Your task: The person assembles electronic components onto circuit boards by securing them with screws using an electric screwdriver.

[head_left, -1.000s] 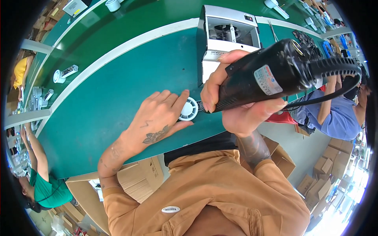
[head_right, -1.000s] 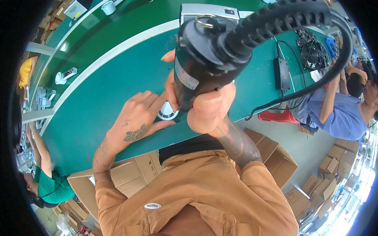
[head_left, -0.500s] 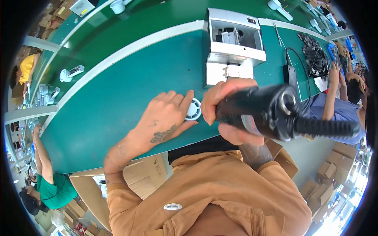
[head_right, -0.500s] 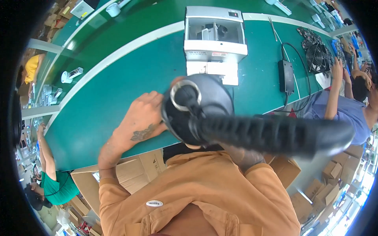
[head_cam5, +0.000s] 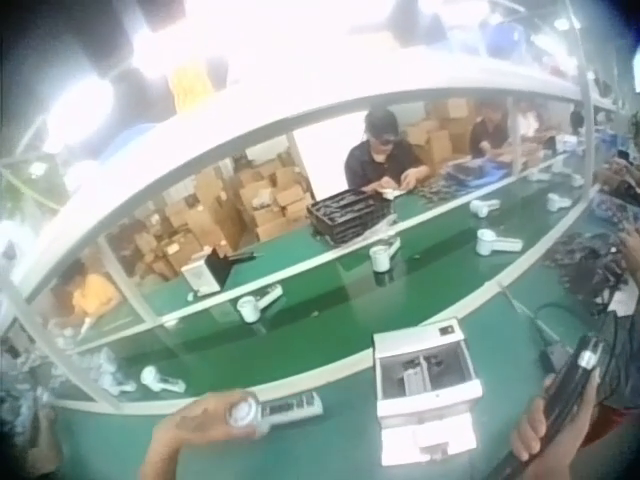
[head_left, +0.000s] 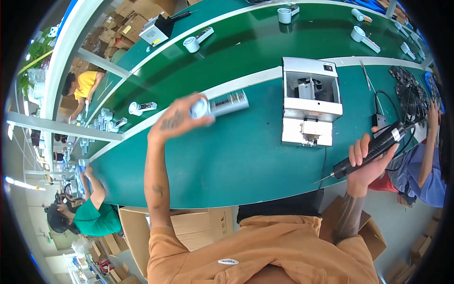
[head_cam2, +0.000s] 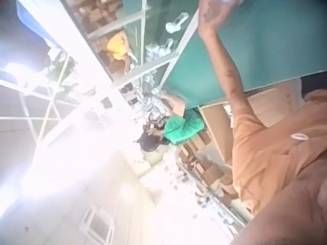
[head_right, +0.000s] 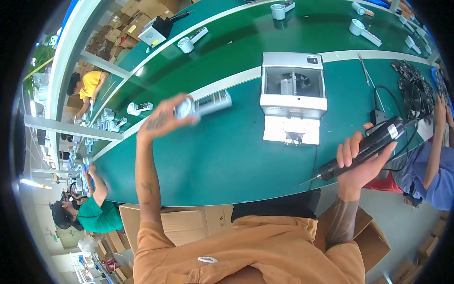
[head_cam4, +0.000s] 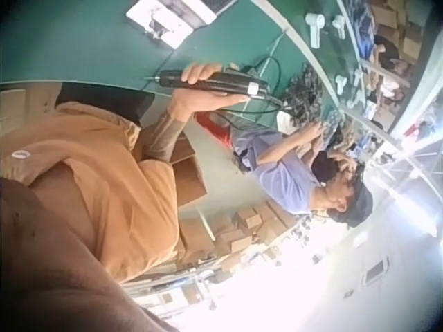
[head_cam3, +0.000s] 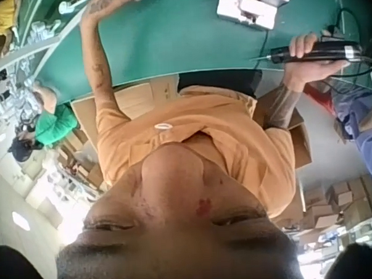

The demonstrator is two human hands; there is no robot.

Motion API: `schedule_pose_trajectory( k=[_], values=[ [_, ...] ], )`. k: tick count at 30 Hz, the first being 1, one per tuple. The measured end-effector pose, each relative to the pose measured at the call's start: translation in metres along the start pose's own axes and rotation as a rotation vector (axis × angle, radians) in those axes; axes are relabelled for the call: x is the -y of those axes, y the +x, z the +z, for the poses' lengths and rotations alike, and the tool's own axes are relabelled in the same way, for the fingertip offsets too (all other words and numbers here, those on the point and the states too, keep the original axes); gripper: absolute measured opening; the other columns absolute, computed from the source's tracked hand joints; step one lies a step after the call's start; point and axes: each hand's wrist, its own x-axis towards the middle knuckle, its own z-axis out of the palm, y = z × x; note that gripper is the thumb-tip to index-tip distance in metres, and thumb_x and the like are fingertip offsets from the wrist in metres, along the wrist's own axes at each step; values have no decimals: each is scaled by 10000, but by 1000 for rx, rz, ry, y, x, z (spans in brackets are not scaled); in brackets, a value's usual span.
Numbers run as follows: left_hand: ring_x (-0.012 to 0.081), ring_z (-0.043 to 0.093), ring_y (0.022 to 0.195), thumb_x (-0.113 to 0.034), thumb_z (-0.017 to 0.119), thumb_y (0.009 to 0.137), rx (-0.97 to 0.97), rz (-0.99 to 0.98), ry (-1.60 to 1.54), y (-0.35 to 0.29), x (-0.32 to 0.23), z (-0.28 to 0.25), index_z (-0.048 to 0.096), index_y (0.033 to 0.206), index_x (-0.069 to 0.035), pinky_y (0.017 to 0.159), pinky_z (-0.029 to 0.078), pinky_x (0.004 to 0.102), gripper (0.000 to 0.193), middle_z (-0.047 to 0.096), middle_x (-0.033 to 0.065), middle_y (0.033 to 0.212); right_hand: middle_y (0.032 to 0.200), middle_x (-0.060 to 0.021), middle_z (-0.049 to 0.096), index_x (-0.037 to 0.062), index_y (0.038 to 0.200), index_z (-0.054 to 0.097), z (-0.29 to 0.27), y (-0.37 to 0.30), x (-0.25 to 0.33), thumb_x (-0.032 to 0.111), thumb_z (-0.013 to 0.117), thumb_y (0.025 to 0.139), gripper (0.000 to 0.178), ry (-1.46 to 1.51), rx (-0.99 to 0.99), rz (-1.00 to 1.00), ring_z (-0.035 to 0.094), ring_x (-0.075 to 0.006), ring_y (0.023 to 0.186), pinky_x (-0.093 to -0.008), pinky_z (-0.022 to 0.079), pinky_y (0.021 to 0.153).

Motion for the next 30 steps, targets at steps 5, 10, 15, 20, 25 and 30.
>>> schedule_pose_trajectory(
  k=[5,10,15,20,25,30],
  values=[
    [317,628,1002,-370,757,821,-149,-130,195,88,92,-9,554,1221,-42,883,482,396,556,656,163,1058,615,-28,392,50,1141,491,-33,16,-25,615,294,1015,612,-11,-195,156,361,-121,452,-263,309,420],
    [284,609,1131,-567,643,866,-96,-432,-41,150,95,-36,647,1218,-78,973,460,383,603,665,159,1141,603,-25,393,66,1116,490,-36,18,-32,630,288,1010,608,17,-212,166,344,-125,432,-272,296,406],
    [361,542,1206,-463,645,887,-583,-56,310,225,148,-48,683,1212,-162,1005,442,422,444,583,170,1309,575,-25,375,70,1114,454,-34,11,-23,665,268,994,634,34,-290,163,333,-125,391,-264,299,363],
    [357,496,1267,-263,698,881,-797,123,521,241,276,-33,661,1269,-282,1035,444,429,390,581,116,1328,552,-24,361,70,1111,444,-30,14,-28,676,238,991,651,30,-278,217,328,-126,371,-262,309,344],
    [320,575,1095,-93,651,874,-569,-28,407,264,234,-18,682,1237,-253,955,485,426,398,629,117,1145,554,-29,365,72,1113,448,-35,0,-21,679,236,989,654,43,-309,181,341,-130,369,-269,320,342],
    [253,644,989,-97,647,911,-1010,92,211,217,237,-37,678,1243,-137,891,498,338,336,651,161,1107,564,-26,361,80,1120,475,-31,11,-23,693,270,977,662,98,-265,240,321,-137,368,-282,304,351]
  ],
)
